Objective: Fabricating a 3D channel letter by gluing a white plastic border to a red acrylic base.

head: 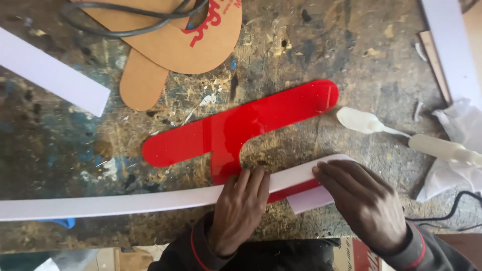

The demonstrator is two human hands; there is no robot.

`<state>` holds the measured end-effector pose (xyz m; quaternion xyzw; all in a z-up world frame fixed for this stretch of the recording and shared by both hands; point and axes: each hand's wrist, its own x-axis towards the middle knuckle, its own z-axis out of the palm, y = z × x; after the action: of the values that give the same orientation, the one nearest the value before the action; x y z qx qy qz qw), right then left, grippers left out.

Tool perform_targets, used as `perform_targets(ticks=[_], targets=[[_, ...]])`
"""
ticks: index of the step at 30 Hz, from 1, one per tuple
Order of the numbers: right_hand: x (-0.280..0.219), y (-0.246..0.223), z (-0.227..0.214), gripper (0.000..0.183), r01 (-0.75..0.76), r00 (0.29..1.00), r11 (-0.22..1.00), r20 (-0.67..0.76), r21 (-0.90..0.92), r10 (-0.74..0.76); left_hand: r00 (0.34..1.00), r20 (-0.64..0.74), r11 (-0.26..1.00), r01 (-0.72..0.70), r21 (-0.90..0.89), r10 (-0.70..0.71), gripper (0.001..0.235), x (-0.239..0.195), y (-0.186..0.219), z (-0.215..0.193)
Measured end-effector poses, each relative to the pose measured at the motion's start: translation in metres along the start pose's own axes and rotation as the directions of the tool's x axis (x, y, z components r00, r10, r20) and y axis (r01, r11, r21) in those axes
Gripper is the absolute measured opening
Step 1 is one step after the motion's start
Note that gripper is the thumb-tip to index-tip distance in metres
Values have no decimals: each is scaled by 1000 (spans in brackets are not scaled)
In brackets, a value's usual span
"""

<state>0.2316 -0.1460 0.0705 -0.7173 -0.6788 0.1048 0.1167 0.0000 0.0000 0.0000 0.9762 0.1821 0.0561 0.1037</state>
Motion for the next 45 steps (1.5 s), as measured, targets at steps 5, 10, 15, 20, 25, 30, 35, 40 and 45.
perform_targets(ticks=[5,10,15,20,25,30,35,40,45], targets=[[8,-7,-7,22,-9,992,996,-124,90,20,998,-68,997,-14,71,19,3,-1,1,4],[-8,-14,2,31,-242,883,953,-367,181,294,992,-121,997,-14,73,22,14,-1,0,17],[4,16,19,63,-404,575,788,-541,464,614,998,-66,998,-4,-64,-1,12,-3,-3,21],[38,55,26,71,-581,635,623,-187,524,750,999,-33,999,3,-38,-5,11,-1,-8,33],[29,43,27,32,-644,618,575,-99,506,780,999,-29,999,25,-27,-26,8,0,-9,38],[-12,-30,-21,43,-580,642,610,-158,541,750,1000,-9,1000,24,-12,-25,12,-3,-7,32],[-82,-41,2,63,-714,595,475,89,514,799,996,-88,993,14,119,-3,21,0,-5,35],[-87,-65,-12,48,-830,386,204,271,519,882,995,-100,991,-4,133,17,23,-6,-2,29],[-66,-70,20,51,-746,620,508,168,431,767,998,-61,992,35,125,-27,16,-4,-4,38]])
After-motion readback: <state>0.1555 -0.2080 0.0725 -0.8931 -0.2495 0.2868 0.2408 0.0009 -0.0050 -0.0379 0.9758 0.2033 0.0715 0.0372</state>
